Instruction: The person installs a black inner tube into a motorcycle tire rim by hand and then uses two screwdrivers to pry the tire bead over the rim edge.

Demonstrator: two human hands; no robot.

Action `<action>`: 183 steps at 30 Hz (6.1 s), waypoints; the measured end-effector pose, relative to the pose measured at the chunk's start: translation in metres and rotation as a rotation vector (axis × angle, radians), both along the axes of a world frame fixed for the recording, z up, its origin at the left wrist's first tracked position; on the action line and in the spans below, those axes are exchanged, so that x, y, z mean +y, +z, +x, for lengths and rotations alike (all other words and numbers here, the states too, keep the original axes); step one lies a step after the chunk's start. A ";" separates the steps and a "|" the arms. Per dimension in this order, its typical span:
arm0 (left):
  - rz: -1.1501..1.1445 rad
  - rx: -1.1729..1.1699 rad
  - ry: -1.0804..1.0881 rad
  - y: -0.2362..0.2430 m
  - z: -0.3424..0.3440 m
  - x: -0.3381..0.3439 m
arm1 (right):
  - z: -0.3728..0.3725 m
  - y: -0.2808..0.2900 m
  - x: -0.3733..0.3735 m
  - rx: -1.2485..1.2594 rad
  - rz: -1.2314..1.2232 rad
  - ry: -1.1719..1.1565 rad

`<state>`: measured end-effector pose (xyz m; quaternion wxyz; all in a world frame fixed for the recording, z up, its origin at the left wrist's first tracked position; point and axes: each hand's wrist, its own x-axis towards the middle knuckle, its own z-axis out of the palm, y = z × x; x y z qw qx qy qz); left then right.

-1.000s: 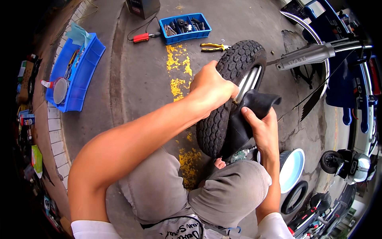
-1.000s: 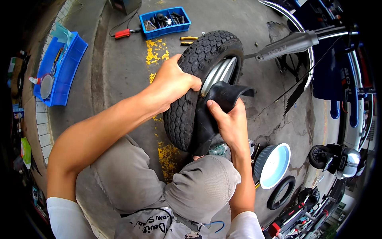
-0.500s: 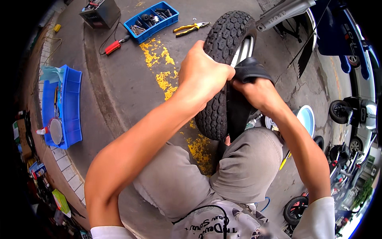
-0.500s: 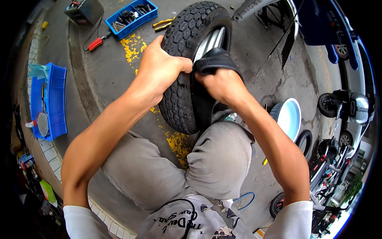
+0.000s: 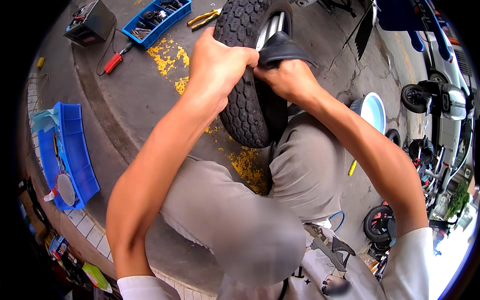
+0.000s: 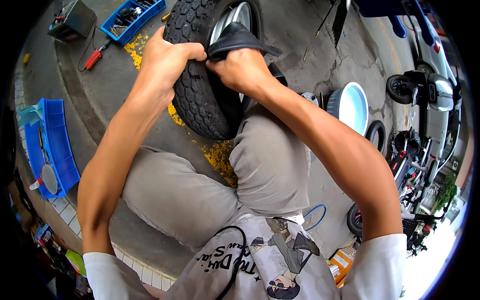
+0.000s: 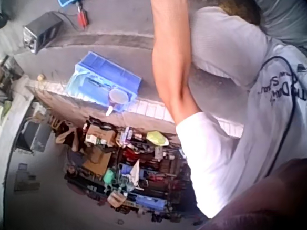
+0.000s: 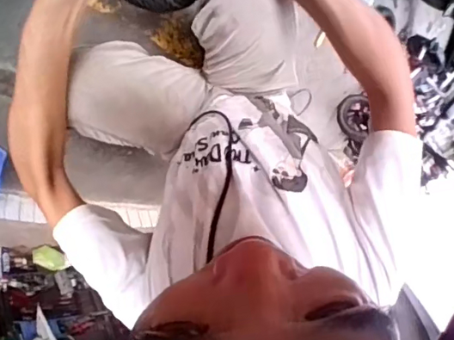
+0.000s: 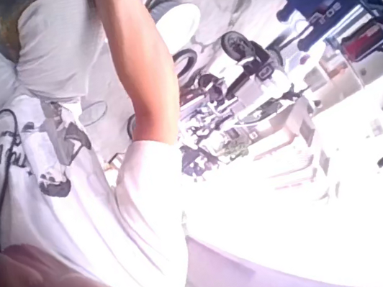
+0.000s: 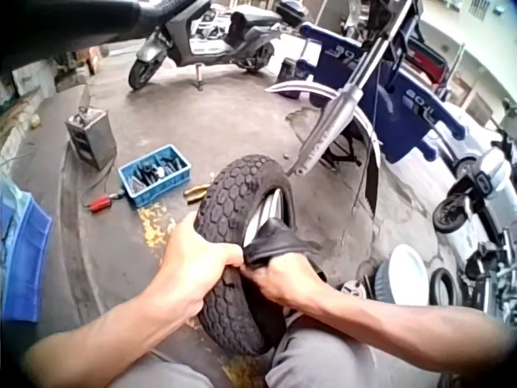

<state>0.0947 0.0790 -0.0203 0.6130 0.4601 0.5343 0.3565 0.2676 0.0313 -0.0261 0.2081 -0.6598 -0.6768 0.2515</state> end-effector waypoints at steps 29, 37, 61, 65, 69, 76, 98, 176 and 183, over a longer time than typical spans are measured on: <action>-0.139 -0.284 0.297 -0.093 -0.141 -0.115 | 0.061 -0.094 0.048 0.046 0.158 0.187; -0.337 -0.431 0.640 -0.161 -0.149 -0.226 | -0.059 -0.125 0.110 -0.315 0.311 1.046; -0.275 0.712 0.157 -0.221 -0.212 -0.123 | -0.138 -0.117 0.055 -0.065 0.172 0.699; -0.362 0.674 0.068 -0.218 -0.221 -0.120 | -0.153 -0.116 0.055 -0.014 0.385 1.038; -0.296 0.625 0.106 -0.229 -0.223 -0.122 | -0.159 -0.128 0.076 -0.437 0.455 1.168; -0.330 0.577 0.205 -0.214 -0.214 -0.144 | -0.154 -0.128 0.047 -0.475 0.346 1.058; -0.288 0.599 0.034 -0.205 -0.207 -0.132 | -0.119 -0.176 0.046 -0.129 0.474 1.439; -0.104 1.116 -0.300 -0.131 -0.184 -0.079 | -0.191 -0.177 -0.034 1.431 -0.746 -0.391; -0.130 1.136 -0.284 -0.129 -0.179 -0.076 | -0.190 -0.202 -0.053 1.119 -0.328 -0.222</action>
